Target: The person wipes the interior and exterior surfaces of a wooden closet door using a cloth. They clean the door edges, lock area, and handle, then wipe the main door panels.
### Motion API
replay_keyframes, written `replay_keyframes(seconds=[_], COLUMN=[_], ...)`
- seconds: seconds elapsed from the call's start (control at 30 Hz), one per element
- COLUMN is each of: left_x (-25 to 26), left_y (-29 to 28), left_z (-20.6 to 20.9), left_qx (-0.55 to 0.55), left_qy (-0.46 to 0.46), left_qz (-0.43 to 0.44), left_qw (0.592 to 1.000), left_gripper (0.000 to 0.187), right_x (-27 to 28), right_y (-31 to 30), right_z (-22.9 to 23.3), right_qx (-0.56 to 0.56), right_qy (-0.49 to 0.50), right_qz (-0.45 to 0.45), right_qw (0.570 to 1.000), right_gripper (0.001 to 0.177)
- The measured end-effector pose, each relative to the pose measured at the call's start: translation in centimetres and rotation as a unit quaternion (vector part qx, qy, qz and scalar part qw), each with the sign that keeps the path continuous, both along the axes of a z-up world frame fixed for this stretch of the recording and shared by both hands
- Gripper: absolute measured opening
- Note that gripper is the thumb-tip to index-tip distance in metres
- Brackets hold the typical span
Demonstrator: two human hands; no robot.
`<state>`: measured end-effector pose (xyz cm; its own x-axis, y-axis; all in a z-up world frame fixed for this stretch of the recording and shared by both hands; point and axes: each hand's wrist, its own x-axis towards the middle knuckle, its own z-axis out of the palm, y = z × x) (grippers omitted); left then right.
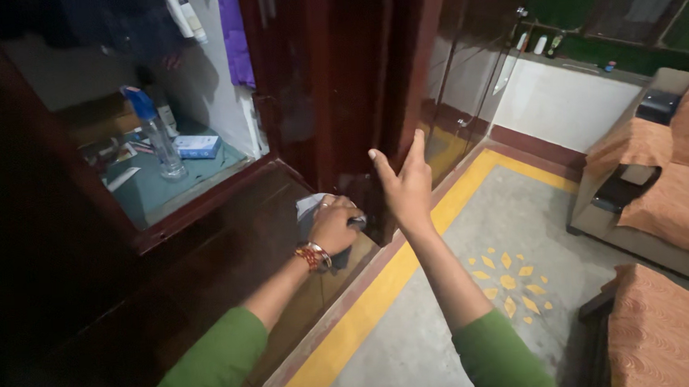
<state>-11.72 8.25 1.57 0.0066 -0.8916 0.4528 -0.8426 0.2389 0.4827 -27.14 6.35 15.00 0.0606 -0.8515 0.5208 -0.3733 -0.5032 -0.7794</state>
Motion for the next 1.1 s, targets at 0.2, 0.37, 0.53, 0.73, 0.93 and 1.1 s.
replay_keyframes(seconds=[0.2,0.37,0.53,0.73,0.93,1.1], left_x=[-0.4,-4.5,-5.4,-4.6,-4.5,-3.3], left_y=[1.5,4.0,4.9,5.2,2.4,-1.0], left_z=[0.6,0.4,0.6,1.0,0.2,-1.9], left_qx=[0.003,-0.089,-0.097,-0.086,-0.05,0.225], left_qy=[0.21,0.321,0.256,0.007,-0.161,0.29], left_qz=[0.011,0.058,0.015,0.007,-0.002,-0.101], left_qw=[0.978,0.941,0.962,0.996,0.986,0.925], left_gripper=[0.014,0.012,0.014,0.02,0.024,0.024], right_x=[0.2,-0.1,-0.4,-0.4,-0.5,-0.7], right_y=[-0.1,-0.6,-1.1,-1.4,-1.7,-2.0], right_z=[-0.5,-0.8,-0.7,-0.9,-1.0,-1.1], right_qx=[-0.054,-0.073,-0.1,-0.09,-0.105,-0.063], right_qy=[0.001,-0.001,-0.034,-0.045,-0.032,-0.061], right_qz=[0.002,0.014,0.039,0.049,0.038,0.066], right_qw=[0.999,0.997,0.994,0.994,0.993,0.994], right_gripper=[0.084,0.084,0.08,0.078,0.084,0.08])
